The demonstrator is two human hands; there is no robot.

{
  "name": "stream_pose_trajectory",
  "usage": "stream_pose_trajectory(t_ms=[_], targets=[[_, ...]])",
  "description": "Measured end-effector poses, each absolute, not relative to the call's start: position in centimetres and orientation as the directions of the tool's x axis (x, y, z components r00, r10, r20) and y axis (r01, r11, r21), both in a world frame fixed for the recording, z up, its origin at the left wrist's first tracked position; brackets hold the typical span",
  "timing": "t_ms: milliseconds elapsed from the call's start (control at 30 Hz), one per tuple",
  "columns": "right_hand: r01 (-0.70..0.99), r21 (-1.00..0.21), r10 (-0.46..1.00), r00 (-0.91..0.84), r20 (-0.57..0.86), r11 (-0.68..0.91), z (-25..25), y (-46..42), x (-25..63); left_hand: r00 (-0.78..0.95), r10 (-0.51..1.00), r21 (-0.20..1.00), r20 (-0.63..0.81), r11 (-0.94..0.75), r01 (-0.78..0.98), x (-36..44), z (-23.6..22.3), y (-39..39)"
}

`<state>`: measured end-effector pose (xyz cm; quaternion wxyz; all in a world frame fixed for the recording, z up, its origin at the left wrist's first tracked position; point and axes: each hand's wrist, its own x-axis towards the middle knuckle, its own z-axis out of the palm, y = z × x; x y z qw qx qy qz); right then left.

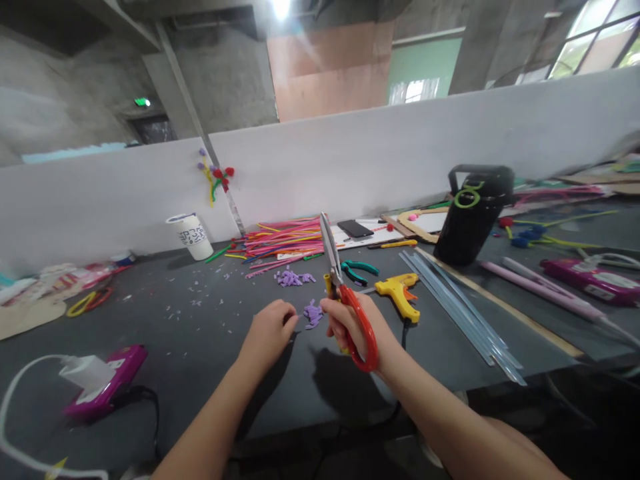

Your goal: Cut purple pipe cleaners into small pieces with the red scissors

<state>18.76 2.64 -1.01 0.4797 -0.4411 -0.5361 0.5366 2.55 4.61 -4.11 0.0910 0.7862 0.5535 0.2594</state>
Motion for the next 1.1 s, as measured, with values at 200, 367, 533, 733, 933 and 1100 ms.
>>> stream_pose_trajectory(t_ms=[200,367,533,733,933,1100], targets=[[-0.023,-0.998,0.986,-0.158,0.053,0.05,-1.2,2.9,19.3,0.306,0.918,0.371,0.25,-0.383,0.846,3.5,-4.6,5.9],[0.041,-0.998,0.988,-0.147,0.047,0.053,-1.0,2.8,19.8,0.196,0.961,0.324,0.197,-0.253,0.912,1.4,-3.4,6.1],[0.054,-0.996,0.986,-0.152,0.062,0.071,-0.8,2.5,19.7,0.155,0.971,0.288,0.184,-0.204,0.936,1.3,-4.4,4.1],[0.091,-0.995,0.99,-0.134,0.035,0.047,-0.7,2.3,19.6,-0.221,0.946,0.517,0.237,0.07,0.853,-2.4,-4.5,4.5],[0.071,-0.997,0.99,-0.137,0.032,0.042,-0.8,2.6,19.8,-0.076,0.996,0.77,-0.047,0.085,0.632,-2.4,-3.8,4.4],[0.042,-0.998,0.989,-0.139,0.043,0.049,-0.9,2.7,20.0,0.027,0.992,0.935,-0.126,0.109,0.338,-1.2,-4.9,5.1]])
